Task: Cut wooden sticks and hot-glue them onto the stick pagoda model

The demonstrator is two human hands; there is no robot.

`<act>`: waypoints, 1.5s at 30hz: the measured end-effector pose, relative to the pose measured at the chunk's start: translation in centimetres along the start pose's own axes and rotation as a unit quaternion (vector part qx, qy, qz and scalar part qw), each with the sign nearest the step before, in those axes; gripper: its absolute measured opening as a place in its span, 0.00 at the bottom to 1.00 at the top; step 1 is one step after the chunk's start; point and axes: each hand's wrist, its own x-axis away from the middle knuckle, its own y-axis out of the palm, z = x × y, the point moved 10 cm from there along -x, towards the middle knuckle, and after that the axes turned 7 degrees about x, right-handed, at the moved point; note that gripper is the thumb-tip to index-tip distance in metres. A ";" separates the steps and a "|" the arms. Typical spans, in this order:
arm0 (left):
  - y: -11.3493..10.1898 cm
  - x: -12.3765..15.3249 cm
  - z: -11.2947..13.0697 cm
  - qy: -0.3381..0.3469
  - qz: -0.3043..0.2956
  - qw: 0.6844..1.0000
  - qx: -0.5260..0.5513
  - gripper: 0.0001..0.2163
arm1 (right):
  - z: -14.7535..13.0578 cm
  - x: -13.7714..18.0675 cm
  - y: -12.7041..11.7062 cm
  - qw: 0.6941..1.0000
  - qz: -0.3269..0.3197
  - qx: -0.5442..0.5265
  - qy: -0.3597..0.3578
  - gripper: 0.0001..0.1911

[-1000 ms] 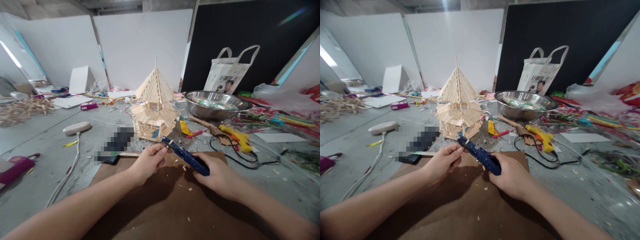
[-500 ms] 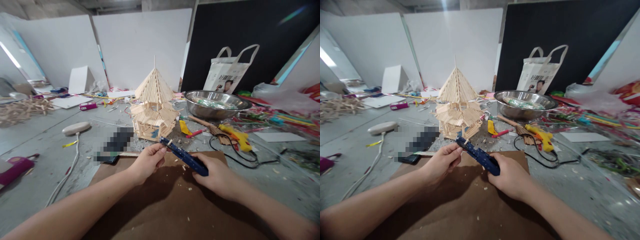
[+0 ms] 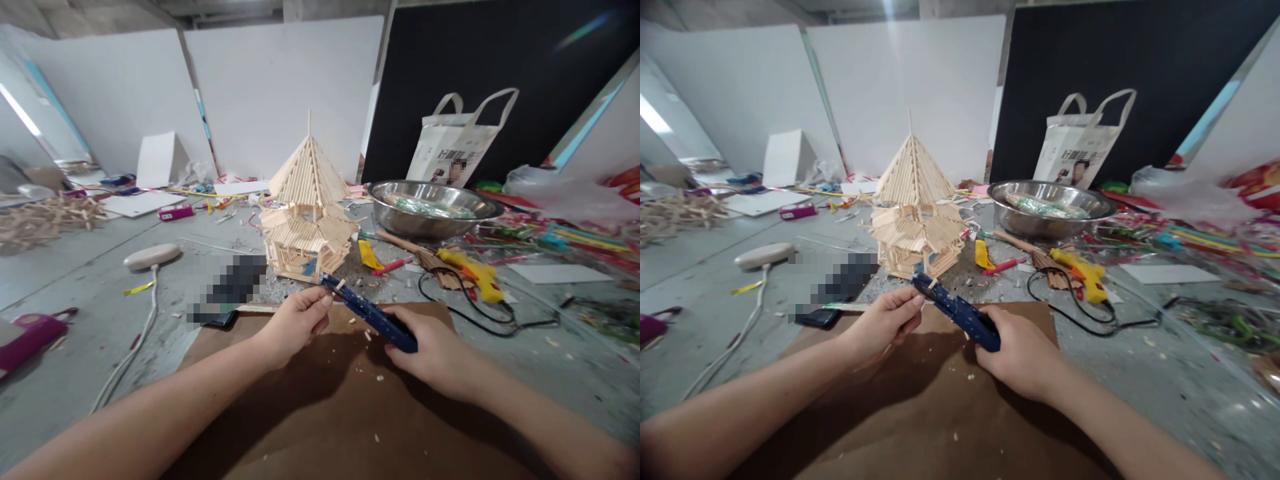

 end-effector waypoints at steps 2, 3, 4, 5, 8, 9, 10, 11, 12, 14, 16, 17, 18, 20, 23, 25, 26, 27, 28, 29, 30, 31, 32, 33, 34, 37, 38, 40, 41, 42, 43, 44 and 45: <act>-0.1 0.0 -0.1 -0.002 0.002 1.000 -0.002 0.12 | 0.0 0.0 0.0 1.000 0.000 0.000 -0.001 0.17; -0.1 0.0 -0.1 -0.002 0.003 1.000 -0.002 0.12 | 0.0 0.0 0.0 1.000 0.000 0.000 -0.001 0.17; -0.1 0.0 -0.1 -0.001 0.002 1.000 -0.003 0.12 | 0.0 0.0 0.1 1.000 -0.001 -0.002 -0.002 0.17; -0.1 0.0 0.0 0.001 0.001 1.000 -0.003 0.11 | 0.0 0.0 0.1 1.000 -0.002 -0.004 -0.003 0.17; 0.0 -0.1 0.0 0.003 -0.007 1.000 -0.001 0.10 | 0.0 0.1 0.0 1.000 -0.005 -0.003 0.000 0.17; 0.0 -0.1 0.0 0.004 -0.008 1.000 -0.001 0.10 | -0.1 0.1 0.0 1.000 -0.005 0.000 0.000 0.17; 0.0 -0.1 0.0 0.004 -0.009 1.000 -0.001 0.11 | -0.1 0.1 0.0 1.000 -0.006 0.002 0.000 0.17; 0.0 -0.1 0.0 0.004 -0.009 1.000 -0.001 0.11 | -0.1 0.1 0.0 1.000 -0.007 0.004 0.000 0.17; 0.0 -0.1 0.0 0.005 -0.011 1.000 -0.001 0.11 | -0.2 0.1 0.0 1.000 -0.007 0.004 -0.001 0.17; 0.0 -0.1 0.0 0.003 -0.016 1.000 0.001 0.11 | -0.2 0.0 0.0 1.000 -0.007 0.002 -0.004 0.17; 0.1 -0.1 0.0 -0.001 -0.022 1.000 0.005 0.12 | -0.1 0.0 0.0 1.000 -0.007 -0.001 -0.005 0.17; 0.2 -0.1 0.0 -0.002 -0.025 1.000 0.006 0.12 | -0.1 0.0 0.0 1.000 -0.006 -0.003 -0.006 0.17; 0.2 0.0 0.0 -0.003 -0.028 1.000 0.006 0.12 | -0.1 0.0 0.0 1.000 -0.006 -0.005 -0.007 0.17; 0.2 0.0 0.1 0.000 -0.032 0.999 0.005 0.12 | -0.2 0.1 0.0 1.000 -0.006 -0.011 -0.011 0.16; 0.4 0.0 0.2 0.003 -0.038 0.999 0.009 0.13 | -0.4 0.1 0.0 1.000 -0.011 -0.017 -0.015 0.17; 0.4 0.0 0.3 0.005 -0.041 0.999 0.007 0.13 | -0.5 0.1 -0.1 1.000 -0.013 -0.017 -0.011 0.17; 0.4 0.0 0.4 0.005 -0.041 0.999 0.003 0.13 | -0.5 0.1 -0.1 1.000 -0.015 -0.018 -0.010 0.17; 0.4 0.0 0.4 0.005 -0.041 0.999 -0.001 0.13 | -0.5 0.1 -0.1 1.000 -0.016 -0.020 -0.009 0.17; 0.4 0.0 0.4 0.005 -0.042 0.999 -0.004 0.13 | -0.5 0.1 -0.1 1.000 -0.016 -0.023 -0.009 0.17; 0.5 0.0 0.5 0.006 -0.044 0.999 -0.005 0.13 | -0.5 0.1 -0.1 0.999 -0.015 -0.027 -0.009 0.17; 0.5 0.0 0.5 0.007 -0.047 0.999 -0.006 0.13 | -0.5 0.1 -0.1 0.999 -0.014 -0.029 -0.010 0.17; 0.5 0.0 0.5 0.009 -0.050 0.999 -0.005 0.12 | -0.4 0.1 -0.2 0.999 -0.011 -0.031 -0.011 0.17; 0.6 0.0 0.5 0.010 -0.053 0.999 -0.004 0.12 | -0.4 0.1 -0.2 0.999 -0.010 -0.031 -0.010 0.17; 0.6 0.0 0.5 0.009 -0.054 0.998 -0.004 0.12 | -0.4 0.1 -0.1 0.999 -0.010 -0.030 -0.010 0.17; 0.5 -0.1 0.5 0.009 -0.054 0.998 -0.004 0.12 | -0.3 0.1 -0.1 0.999 -0.012 -0.028 -0.010 0.17; 0.4 -0.1 0.4 0.008 -0.052 0.999 -0.004 0.12 | -0.4 0.1 0.0 1.000 -0.014 -0.022 -0.012 0.17; 0.4 -0.1 0.4 0.009 -0.051 0.999 -0.004 0.12 | -0.5 0.1 -0.1 1.000 -0.012 -0.021 -0.014 0.16; 0.4 -0.1 0.4 0.006 -0.050 0.999 -0.002 0.12 | -0.5 0.1 -0.1 1.000 -0.008 -0.017 -0.014 0.15; 0.4 -0.1 0.4 0.004 -0.050 0.999 -0.002 0.11 | -0.5 0.1 -0.1 1.000 -0.007 -0.013 -0.013 0.14; 0.4 0.0 0.3 0.001 -0.050 0.999 -0.005 0.11 | -0.5 0.1 0.0 1.000 -0.007 -0.006 -0.009 0.13; 0.5 0.0 0.3 -0.002 -0.050 0.999 -0.009 0.11 | -0.4 0.1 0.1 1.000 -0.009 0.003 -0.005 0.10; 0.5 0.0 0.3 -0.003 -0.048 0.999 -0.016 0.11 | -0.4 0.1 0.2 1.000 -0.009 0.013 -0.002 0.08; 0.4 0.0 0.4 0.000 -0.044 0.999 -0.025 0.11 | -0.3 0.1 0.2 1.000 -0.005 0.023 0.001 0.06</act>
